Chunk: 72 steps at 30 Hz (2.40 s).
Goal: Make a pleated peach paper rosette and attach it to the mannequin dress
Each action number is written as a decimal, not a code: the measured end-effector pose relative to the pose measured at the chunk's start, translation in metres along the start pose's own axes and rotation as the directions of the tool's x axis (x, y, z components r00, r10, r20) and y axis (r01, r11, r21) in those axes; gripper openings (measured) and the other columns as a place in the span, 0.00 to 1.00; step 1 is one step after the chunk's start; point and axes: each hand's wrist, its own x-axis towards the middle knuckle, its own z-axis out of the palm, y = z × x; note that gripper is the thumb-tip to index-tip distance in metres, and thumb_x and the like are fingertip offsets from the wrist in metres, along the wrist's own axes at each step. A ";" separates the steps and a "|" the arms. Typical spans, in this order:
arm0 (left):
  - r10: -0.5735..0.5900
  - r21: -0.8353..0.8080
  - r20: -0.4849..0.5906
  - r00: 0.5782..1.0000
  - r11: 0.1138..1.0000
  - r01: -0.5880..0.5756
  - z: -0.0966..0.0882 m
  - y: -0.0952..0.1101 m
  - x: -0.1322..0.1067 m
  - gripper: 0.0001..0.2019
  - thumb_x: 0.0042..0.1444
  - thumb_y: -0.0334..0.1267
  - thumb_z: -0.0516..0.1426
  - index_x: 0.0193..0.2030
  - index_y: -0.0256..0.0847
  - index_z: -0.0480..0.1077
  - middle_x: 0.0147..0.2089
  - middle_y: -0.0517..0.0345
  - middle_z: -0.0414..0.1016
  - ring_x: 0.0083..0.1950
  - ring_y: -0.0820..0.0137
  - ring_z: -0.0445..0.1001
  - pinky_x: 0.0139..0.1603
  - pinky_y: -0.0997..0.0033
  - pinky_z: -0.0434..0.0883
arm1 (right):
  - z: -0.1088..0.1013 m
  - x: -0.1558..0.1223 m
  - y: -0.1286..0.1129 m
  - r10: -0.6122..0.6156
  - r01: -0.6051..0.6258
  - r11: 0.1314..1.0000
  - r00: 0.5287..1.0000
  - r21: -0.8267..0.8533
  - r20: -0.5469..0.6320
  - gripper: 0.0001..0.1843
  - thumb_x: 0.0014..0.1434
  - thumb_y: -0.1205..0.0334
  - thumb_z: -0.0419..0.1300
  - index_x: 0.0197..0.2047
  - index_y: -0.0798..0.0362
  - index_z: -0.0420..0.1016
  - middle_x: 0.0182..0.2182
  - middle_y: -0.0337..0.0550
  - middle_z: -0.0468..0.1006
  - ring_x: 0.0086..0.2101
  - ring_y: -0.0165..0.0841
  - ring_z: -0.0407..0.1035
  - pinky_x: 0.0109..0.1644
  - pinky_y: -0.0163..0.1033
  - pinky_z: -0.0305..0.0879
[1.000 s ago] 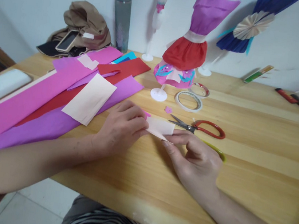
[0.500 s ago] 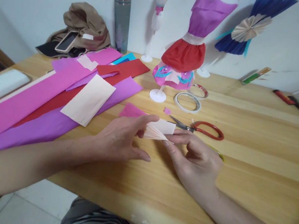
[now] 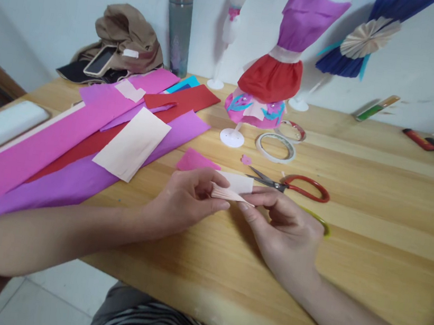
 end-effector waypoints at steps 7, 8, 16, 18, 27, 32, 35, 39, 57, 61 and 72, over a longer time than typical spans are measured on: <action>-0.022 -0.115 -0.007 1.000 0.993 0.021 0.005 -0.005 0.003 0.05 0.50 0.35 0.63 0.33 0.39 0.71 0.27 0.62 0.73 0.29 0.75 0.72 0.33 0.75 0.69 | 0.002 0.003 -0.002 0.044 -0.044 0.999 0.999 0.027 -0.002 0.04 0.57 0.65 0.67 0.32 0.47 0.79 0.30 0.39 0.82 0.31 0.34 0.76 0.38 0.41 0.73; -0.010 -0.101 -0.007 1.000 0.995 0.010 0.005 -0.004 0.003 0.05 0.51 0.36 0.62 0.31 0.38 0.71 0.26 0.63 0.73 0.29 0.76 0.71 0.32 0.75 0.68 | 0.002 0.003 -0.002 0.048 -0.048 0.998 0.999 0.030 -0.001 0.04 0.57 0.65 0.67 0.31 0.47 0.78 0.30 0.39 0.82 0.30 0.34 0.76 0.37 0.40 0.73; 0.063 -0.005 0.043 0.997 0.998 -0.063 -0.003 -0.004 0.007 0.04 0.52 0.33 0.62 0.27 0.37 0.74 0.25 0.62 0.75 0.29 0.76 0.71 0.33 0.77 0.67 | 0.000 0.000 0.008 0.084 -0.096 0.981 0.993 0.167 0.082 0.10 0.58 0.60 0.68 0.44 0.45 0.79 0.36 0.41 0.81 0.34 0.34 0.75 0.37 0.41 0.73; 0.092 0.049 0.054 0.994 0.994 -0.095 -0.005 -0.004 0.007 0.03 0.51 0.31 0.62 0.28 0.38 0.74 0.26 0.62 0.76 0.29 0.76 0.70 0.33 0.77 0.67 | -0.001 0.000 0.008 0.075 -0.097 0.979 0.989 0.181 0.127 0.10 0.59 0.60 0.67 0.45 0.45 0.79 0.37 0.42 0.81 0.34 0.35 0.75 0.38 0.41 0.74; 0.039 0.075 0.104 0.994 0.996 -0.047 -0.007 -0.002 0.006 0.02 0.51 0.33 0.62 0.31 0.38 0.76 0.29 0.61 0.77 0.32 0.74 0.72 0.35 0.76 0.69 | -0.003 0.004 0.004 0.058 -0.096 0.986 0.964 0.135 0.259 0.08 0.60 0.60 0.66 0.44 0.48 0.76 0.39 0.45 0.82 0.37 0.37 0.76 0.41 0.44 0.74; 0.028 0.012 0.206 0.978 0.999 -0.031 -0.009 0.000 0.009 0.03 0.52 0.31 0.61 0.28 0.37 0.74 0.26 0.62 0.75 0.30 0.76 0.72 0.33 0.77 0.69 | -0.003 0.007 0.002 -0.035 -0.005 0.993 0.943 0.118 0.332 0.04 0.62 0.63 0.63 0.41 0.48 0.77 0.36 0.43 0.81 0.37 0.36 0.75 0.42 0.43 0.71; 0.033 -0.017 0.286 0.958 0.999 -0.029 -0.013 0.001 0.012 0.04 0.53 0.31 0.61 0.28 0.37 0.73 0.25 0.63 0.74 0.28 0.76 0.71 0.32 0.77 0.68 | -0.004 0.009 -0.001 -0.067 0.041 0.995 0.948 0.088 0.312 0.02 0.60 0.65 0.65 0.34 0.49 0.77 0.29 0.40 0.79 0.32 0.33 0.72 0.37 0.40 0.68; 0.032 0.000 0.363 0.931 0.999 -0.035 -0.016 0.001 0.015 0.03 0.52 0.30 0.61 0.27 0.37 0.73 0.24 0.63 0.73 0.28 0.77 0.69 0.31 0.78 0.65 | -0.005 0.011 -0.003 -0.001 -0.031 0.995 0.951 0.099 0.308 0.08 0.58 0.62 0.67 0.28 0.51 0.76 0.25 0.39 0.77 0.28 0.31 0.70 0.32 0.37 0.66; 0.004 -0.107 0.219 0.976 0.994 0.020 -0.012 -0.002 0.010 0.03 0.53 0.33 0.63 0.30 0.37 0.73 0.26 0.61 0.75 0.29 0.75 0.73 0.32 0.76 0.71 | -0.005 0.014 -0.006 0.103 -0.137 0.974 0.977 0.178 0.185 0.08 0.55 0.58 0.70 0.27 0.48 0.79 0.24 0.39 0.80 0.25 0.31 0.72 0.28 0.36 0.69; 0.057 0.022 0.132 0.990 0.998 -0.061 -0.012 -0.003 0.008 0.02 0.53 0.31 0.62 0.30 0.38 0.74 0.27 0.62 0.76 0.31 0.75 0.73 0.34 0.77 0.70 | -0.005 0.013 -0.004 0.095 -0.128 0.976 0.978 0.175 0.184 0.04 0.56 0.60 0.69 0.30 0.48 0.79 0.25 0.39 0.80 0.25 0.31 0.72 0.28 0.36 0.69; 0.135 0.165 0.066 0.989 0.976 -0.144 -0.013 -0.003 0.007 0.03 0.54 0.33 0.62 0.30 0.39 0.75 0.27 0.63 0.77 0.31 0.75 0.72 0.34 0.77 0.69 | -0.005 0.012 0.000 0.122 -0.151 0.978 0.974 0.145 0.191 0.04 0.58 0.59 0.67 0.34 0.48 0.77 0.28 0.39 0.81 0.27 0.32 0.74 0.29 0.35 0.72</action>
